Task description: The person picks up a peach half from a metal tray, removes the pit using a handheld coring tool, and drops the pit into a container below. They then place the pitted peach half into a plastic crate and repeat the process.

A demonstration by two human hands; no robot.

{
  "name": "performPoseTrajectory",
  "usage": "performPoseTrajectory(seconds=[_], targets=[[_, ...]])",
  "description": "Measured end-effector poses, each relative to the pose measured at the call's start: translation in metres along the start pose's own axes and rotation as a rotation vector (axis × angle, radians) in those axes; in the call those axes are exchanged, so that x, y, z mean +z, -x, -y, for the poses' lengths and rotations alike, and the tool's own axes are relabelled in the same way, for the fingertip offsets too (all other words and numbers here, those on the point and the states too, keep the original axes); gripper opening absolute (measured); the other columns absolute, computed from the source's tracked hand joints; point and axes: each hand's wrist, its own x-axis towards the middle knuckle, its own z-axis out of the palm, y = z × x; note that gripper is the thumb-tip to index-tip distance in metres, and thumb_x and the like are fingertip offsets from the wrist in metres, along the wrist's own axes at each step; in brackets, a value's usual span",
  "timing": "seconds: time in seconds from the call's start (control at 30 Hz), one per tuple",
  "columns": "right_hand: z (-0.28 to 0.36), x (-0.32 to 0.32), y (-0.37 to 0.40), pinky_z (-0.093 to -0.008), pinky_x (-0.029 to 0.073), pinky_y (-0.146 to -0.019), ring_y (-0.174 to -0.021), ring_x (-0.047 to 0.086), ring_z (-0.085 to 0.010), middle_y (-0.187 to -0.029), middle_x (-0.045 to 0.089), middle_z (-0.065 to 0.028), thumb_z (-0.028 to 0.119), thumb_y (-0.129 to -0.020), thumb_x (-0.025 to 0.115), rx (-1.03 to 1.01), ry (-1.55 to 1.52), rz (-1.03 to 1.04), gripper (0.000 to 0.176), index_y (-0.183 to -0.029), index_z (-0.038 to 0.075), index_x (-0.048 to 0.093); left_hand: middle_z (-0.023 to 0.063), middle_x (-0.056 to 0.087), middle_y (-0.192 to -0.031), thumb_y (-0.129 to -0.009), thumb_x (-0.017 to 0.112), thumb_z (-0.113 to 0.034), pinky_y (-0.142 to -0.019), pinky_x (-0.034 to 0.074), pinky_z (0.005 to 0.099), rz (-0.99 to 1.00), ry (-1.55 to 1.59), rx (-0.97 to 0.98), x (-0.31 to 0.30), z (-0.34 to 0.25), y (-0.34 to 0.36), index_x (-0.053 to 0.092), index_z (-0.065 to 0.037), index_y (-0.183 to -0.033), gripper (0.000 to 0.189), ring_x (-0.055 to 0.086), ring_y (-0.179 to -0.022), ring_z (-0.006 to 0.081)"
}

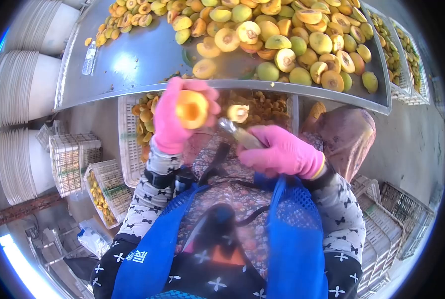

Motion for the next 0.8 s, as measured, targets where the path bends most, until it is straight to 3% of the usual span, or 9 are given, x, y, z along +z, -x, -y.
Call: performPoseTrajectory(seconds=[0.07, 0.17, 0.23, 0.33, 0.47, 0.5, 0.57, 0.67, 0.8], targets=[[-0.022, -0.016, -0.002, -0.0356, 0.049, -0.055, -0.055, 0.060, -0.0241, -0.070, 0.063, -0.0123, 0.028, -0.088, 0.068, -0.069, 0.583, -0.147, 0.029, -0.087, 0.000, 0.059, 0.0144, 0.070, -0.101, -0.101, 0.053, -0.024, -0.074, 0.057, 0.0337, -0.079, -0.265, 0.105, -0.035, -0.021, 0.015, 0.065, 0.002, -0.109, 0.029, 0.070, -0.088, 0.0227], [-0.006, -0.026, 0.006, -0.0446, 0.050, -0.064, -0.068, 0.063, -0.0356, -0.076, 0.063, -0.0189, 0.029, -0.085, 0.069, 0.220, 0.686, -0.222, 0.030, -0.084, 0.000, 0.058, 0.0136, 0.070, -0.108, -0.096, 0.063, -0.024, -0.088, 0.053, 0.0313, -0.195, -0.921, 0.259, -0.116, -0.033, 0.011, 0.067, 0.001, -0.115, 0.032, 0.067, -0.100, 0.0221], [-0.026, -0.045, -0.003, -0.0497, 0.048, -0.067, -0.077, 0.063, -0.0414, -0.076, 0.062, -0.0204, 0.030, -0.083, 0.069, -0.068, 0.892, -0.336, 0.030, -0.085, 0.003, 0.057, 0.0148, 0.070, -0.113, -0.093, 0.068, -0.027, -0.090, 0.052, 0.0308, -0.279, -0.955, 0.195, -0.114, -0.030, -0.011, 0.066, 0.001, -0.119, 0.038, 0.067, -0.104, 0.0230], [-0.008, -0.042, -0.002, -0.0513, 0.046, -0.067, -0.076, 0.061, -0.0435, -0.075, 0.061, -0.0211, 0.031, -0.083, 0.069, -0.139, 0.851, -0.481, 0.031, -0.086, 0.004, 0.055, 0.0160, 0.068, -0.119, -0.086, 0.071, -0.047, -0.098, 0.048, 0.0348, -0.289, -0.951, 0.068, -0.070, -0.006, -0.069, 0.067, 0.000, -0.119, 0.058, 0.062, -0.115, 0.0266], [-0.001, -0.032, 0.008, -0.0501, 0.047, -0.068, -0.079, 0.062, -0.0440, -0.078, 0.062, -0.0221, 0.030, -0.084, 0.069, -0.185, 0.868, -0.472, 0.030, -0.088, 0.004, 0.056, 0.0167, 0.065, -0.116, -0.079, 0.066, -0.059, -0.103, 0.042, 0.0434, -0.185, -1.480, -0.054, -0.038, 0.018, -0.112, 0.068, -0.007, -0.119, 0.066, 0.057, -0.116, 0.0303], [-0.002, -0.030, 0.010, -0.0442, 0.047, -0.063, -0.071, 0.062, -0.0353, -0.074, 0.062, -0.0176, 0.028, -0.085, 0.069, -0.215, 0.841, -0.485, 0.028, -0.091, 0.004, 0.058, 0.0171, 0.065, -0.115, -0.079, 0.065, -0.060, -0.103, 0.041, 0.0447, -0.128, -1.604, -0.145, -0.027, 0.011, -0.110, 0.068, -0.009, -0.118, 0.064, 0.057, -0.115, 0.0310], [-0.009, -0.029, 0.009, -0.0324, 0.049, -0.054, -0.055, 0.063, -0.0177, -0.065, 0.061, -0.0087, 0.024, -0.086, 0.069, -0.271, 0.773, -0.507, 0.025, -0.096, 0.003, 0.061, 0.0155, 0.063, -0.107, -0.075, 0.073, -0.041, -0.094, 0.046, 0.0447, -0.174, -1.349, -0.068, -0.033, 0.023, -0.113, 0.069, -0.010, -0.110, 0.047, 0.059, -0.107, 0.0308], [-0.009, -0.025, 0.001, -0.0270, 0.046, -0.051, -0.054, 0.059, -0.0117, -0.064, 0.058, -0.0040, 0.021, -0.089, 0.066, -0.394, 0.606, -0.575, 0.027, -0.107, 0.002, 0.060, 0.0121, 0.066, -0.100, -0.075, 0.077, -0.017, -0.087, 0.052, 0.0392, -0.329, -1.172, 0.415, -0.041, 0.043, -0.106, 0.064, -0.005, -0.109, 0.039, 0.064, -0.095, 0.0287], [0.012, 0.000, -0.015, -0.0235, 0.043, -0.049, -0.053, 0.054, -0.0079, -0.072, 0.059, -0.0007, 0.022, -0.091, 0.066, -0.322, -0.040, -0.594, 0.035, -0.117, 0.000, 0.057, 0.0096, 0.065, -0.103, -0.089, 0.067, -0.008, -0.086, 0.053, 0.0305, -0.120, 0.272, 0.175, 0.004, 0.014, -0.066, 0.054, 0.002, -0.116, 0.031, 0.065, -0.093, 0.0184]])
